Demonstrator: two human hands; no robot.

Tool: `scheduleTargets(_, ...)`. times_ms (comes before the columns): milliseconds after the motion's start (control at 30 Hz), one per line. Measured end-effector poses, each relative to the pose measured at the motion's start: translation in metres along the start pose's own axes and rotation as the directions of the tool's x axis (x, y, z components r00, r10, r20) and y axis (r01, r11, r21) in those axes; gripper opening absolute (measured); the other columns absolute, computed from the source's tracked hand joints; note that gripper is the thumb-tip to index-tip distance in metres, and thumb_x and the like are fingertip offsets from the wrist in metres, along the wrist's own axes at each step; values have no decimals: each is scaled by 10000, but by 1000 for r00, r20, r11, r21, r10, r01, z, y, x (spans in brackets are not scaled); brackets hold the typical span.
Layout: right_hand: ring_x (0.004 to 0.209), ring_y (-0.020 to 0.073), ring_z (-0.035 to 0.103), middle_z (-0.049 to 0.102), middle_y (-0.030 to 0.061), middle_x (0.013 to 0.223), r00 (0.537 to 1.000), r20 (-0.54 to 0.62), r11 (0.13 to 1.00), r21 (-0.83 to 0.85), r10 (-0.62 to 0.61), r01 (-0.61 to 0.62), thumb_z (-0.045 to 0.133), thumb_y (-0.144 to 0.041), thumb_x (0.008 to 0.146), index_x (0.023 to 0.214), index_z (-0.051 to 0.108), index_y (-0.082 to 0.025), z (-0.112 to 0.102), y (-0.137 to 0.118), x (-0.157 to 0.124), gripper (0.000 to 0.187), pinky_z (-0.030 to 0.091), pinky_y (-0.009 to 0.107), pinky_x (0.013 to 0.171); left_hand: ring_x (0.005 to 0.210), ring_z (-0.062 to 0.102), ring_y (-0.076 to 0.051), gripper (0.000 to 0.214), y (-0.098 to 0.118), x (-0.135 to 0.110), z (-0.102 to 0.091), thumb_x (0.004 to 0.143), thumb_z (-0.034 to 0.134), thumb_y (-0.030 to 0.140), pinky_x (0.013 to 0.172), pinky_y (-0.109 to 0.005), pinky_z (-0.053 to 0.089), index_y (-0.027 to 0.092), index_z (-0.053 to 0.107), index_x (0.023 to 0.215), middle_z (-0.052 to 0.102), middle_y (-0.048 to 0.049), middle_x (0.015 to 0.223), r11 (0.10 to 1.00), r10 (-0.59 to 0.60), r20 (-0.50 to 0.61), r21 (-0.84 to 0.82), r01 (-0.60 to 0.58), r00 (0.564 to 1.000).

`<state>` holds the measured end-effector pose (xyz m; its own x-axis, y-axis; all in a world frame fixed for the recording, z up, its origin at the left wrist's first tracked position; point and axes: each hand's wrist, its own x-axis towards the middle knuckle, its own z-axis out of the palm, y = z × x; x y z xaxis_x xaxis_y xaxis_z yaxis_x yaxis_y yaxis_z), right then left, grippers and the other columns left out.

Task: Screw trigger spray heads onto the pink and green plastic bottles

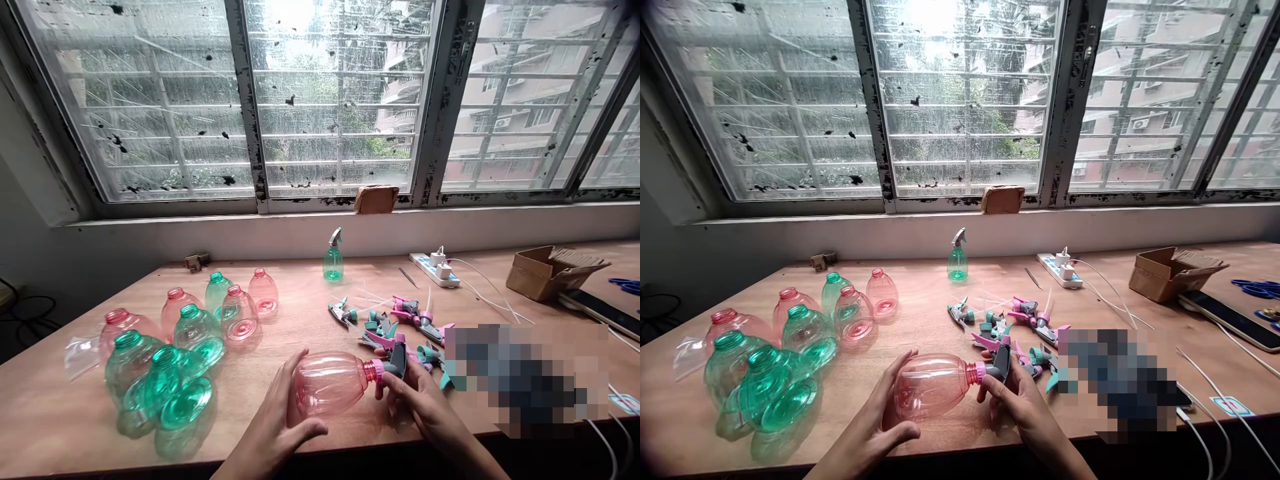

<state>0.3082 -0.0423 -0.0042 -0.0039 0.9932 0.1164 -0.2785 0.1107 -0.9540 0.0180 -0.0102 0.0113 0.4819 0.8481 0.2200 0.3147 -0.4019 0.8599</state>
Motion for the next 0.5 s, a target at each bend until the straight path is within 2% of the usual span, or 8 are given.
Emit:
scheduleTargets(100,541,114,574,727,5,733,1000,-7,1000,3,-1,1,794,-477,864,1249,601,-172,0,1,0,529,478,225,498,1556,270,-362,701,3,2,-1,978,573,582,1284,-567,168,304,346,1580,344,-96,1680,996,-77,-29,-51,76,997)
scheduleTargets(167,555,122,579,727,5,735,1000,-5,1000,4,-3,3,794,-476,865,1254,599,-176,-1,2,1,529,489,227,499,1545,305,-354,648,6,3,-2,1005,498,601,1280,-567,181,288,384,1561,387,-99,1660,987,-132,-35,-97,128,991)
scheduleTargets(300,586,135,607,728,12,800,1000,-21,1000,-5,-7,7,800,-462,864,1253,622,-199,-3,3,2,502,527,251,530,1523,358,-346,665,13,3,-3,987,542,602,1269,-535,249,284,388,1550,435,-101,1635,976,-149,-14,-161,145,989)
scheduleTargets(433,756,173,694,709,60,1111,996,-88,1000,11,-25,26,827,-445,842,1193,692,-232,-2,3,2,431,605,339,721,1492,408,-344,640,17,1,-3,973,613,549,1260,-510,288,322,394,1530,458,-79,1617,981,-108,-16,-166,104,994)
scheduleTargets(500,841,208,701,691,77,1171,995,-96,999,22,-23,25,839,-451,827,1165,718,-235,-1,2,2,419,621,379,765,1500,393,-343,630,18,1,-2,972,632,517,1261,-508,286,338,388,1525,434,-71,1628,982,-87,-6,-171,85,996)
